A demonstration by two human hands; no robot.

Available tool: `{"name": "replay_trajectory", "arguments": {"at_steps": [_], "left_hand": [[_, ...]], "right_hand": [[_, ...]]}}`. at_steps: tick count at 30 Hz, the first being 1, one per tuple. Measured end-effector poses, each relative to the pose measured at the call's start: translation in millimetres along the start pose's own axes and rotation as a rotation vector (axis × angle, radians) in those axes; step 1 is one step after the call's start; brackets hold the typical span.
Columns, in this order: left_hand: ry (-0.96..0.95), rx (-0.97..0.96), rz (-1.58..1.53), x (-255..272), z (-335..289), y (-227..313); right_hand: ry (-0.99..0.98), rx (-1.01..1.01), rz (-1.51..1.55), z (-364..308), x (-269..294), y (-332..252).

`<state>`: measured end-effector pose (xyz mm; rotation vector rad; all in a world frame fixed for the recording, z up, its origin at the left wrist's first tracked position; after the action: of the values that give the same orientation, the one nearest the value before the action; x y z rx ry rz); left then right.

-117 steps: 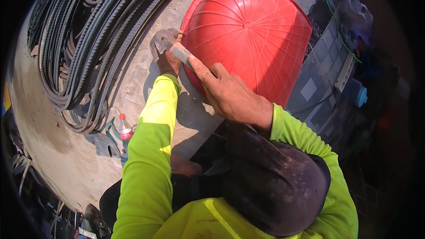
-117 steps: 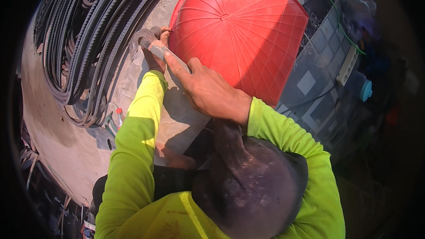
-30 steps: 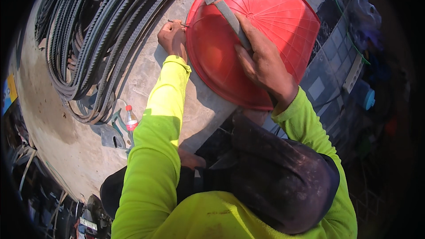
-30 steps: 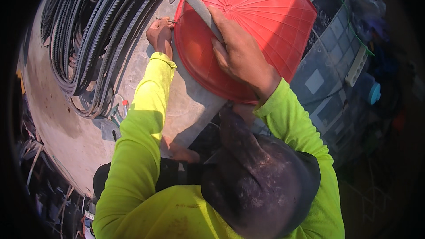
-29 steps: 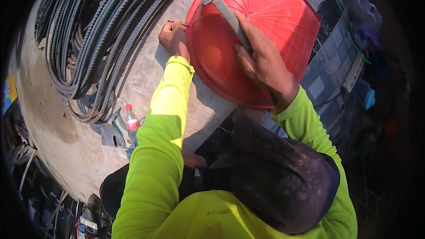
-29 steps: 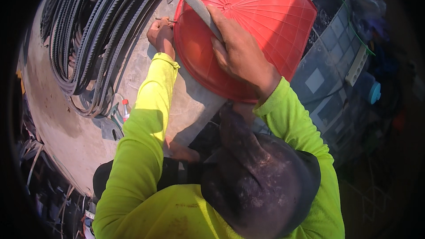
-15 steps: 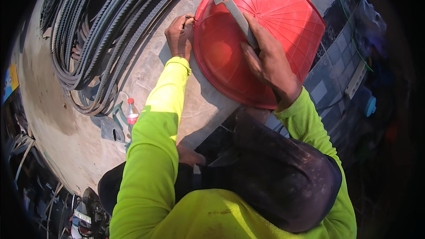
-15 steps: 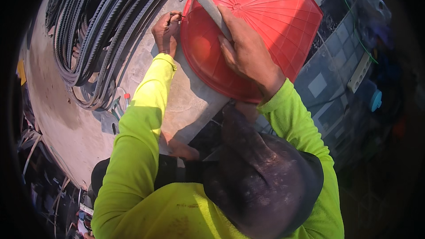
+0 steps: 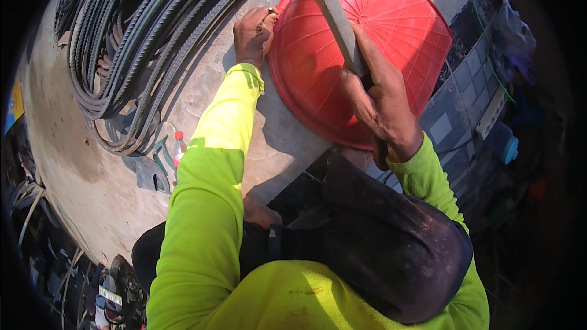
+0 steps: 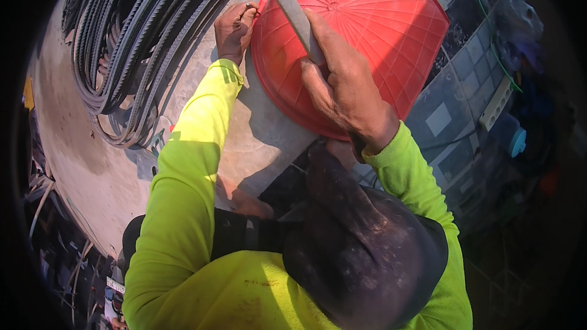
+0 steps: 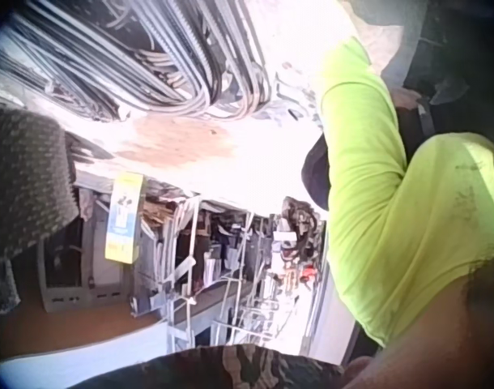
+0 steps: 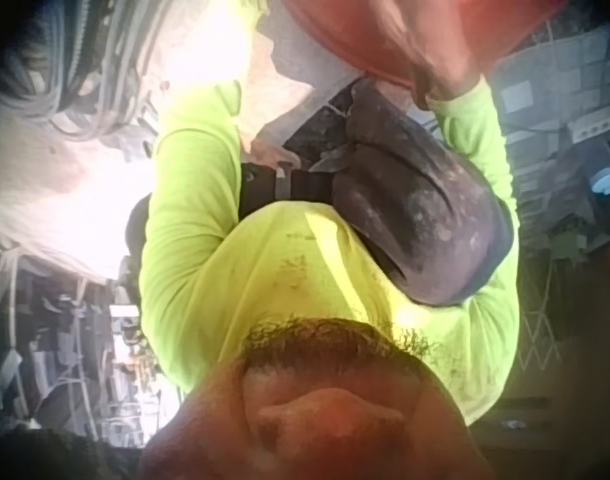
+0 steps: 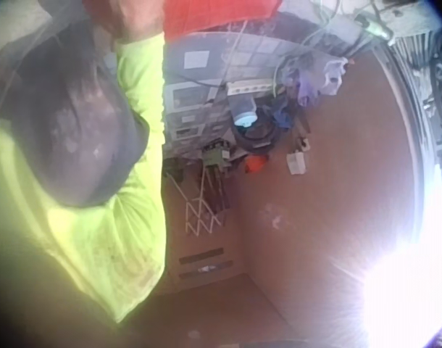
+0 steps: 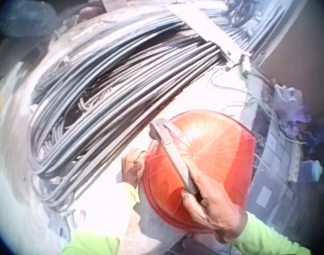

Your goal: The person uses a hammer and a nail to punch holes into a red plastic basin by hand.

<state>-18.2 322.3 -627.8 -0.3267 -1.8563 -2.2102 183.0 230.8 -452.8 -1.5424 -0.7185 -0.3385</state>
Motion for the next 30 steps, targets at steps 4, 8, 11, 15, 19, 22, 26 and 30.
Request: {"name": "replay_trajectory", "arguments": {"at_steps": [4, 8, 11, 15, 19, 22, 26, 30], "left_hand": [[-0.001, -0.089, 0.139, 1.4, 1.5, 3.3], [-0.026, -0.117, 0.151, -1.5, 3.6, 3.5], [-0.030, -0.024, 0.017, -0.1, -2.3, 1.9], [-0.006, -0.130, 0.097, 1.8, 0.0, -5.1], [0.069, -0.199, 0.009, -3.2, 2.2, 1.4], [0.000, 0.007, 0.075, -2.7, -2.5, -5.2], [0.077, -0.053, -0.006, -2.3, -6.2, -17.4], [0.051, -0.002, -0.044, -2.6, -4.4, -16.7]], "right_hand": [[0.060, 0.255, -0.056, 2.1, -11.6, -6.6], [-0.017, 0.235, -0.177, 8.8, -21.8, -13.7], [-0.114, 0.176, -0.264, 12.8, -33.0, -12.9], [-0.207, 0.202, -0.366, 27.7, -37.9, -18.9], [-0.165, 0.187, -0.398, 22.4, -29.8, -35.3], [-0.187, 0.195, -0.473, 25.7, -35.2, -28.4], [-0.167, 0.140, -0.435, 25.6, -39.8, -38.2], [-0.135, 0.125, -0.409, 23.2, -43.7, -32.0]]}}
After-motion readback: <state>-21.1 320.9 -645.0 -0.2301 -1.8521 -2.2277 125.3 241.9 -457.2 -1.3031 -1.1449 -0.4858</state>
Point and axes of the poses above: each hand's wrist, its own z-axis towards the middle knuckle, its own x-axis out of the back of the hand, y = z × x, the point moved 5 cm from there along z, towards the middle knuckle, and after that the axes turned 9 degrees about -z, right-handed, at the moved point
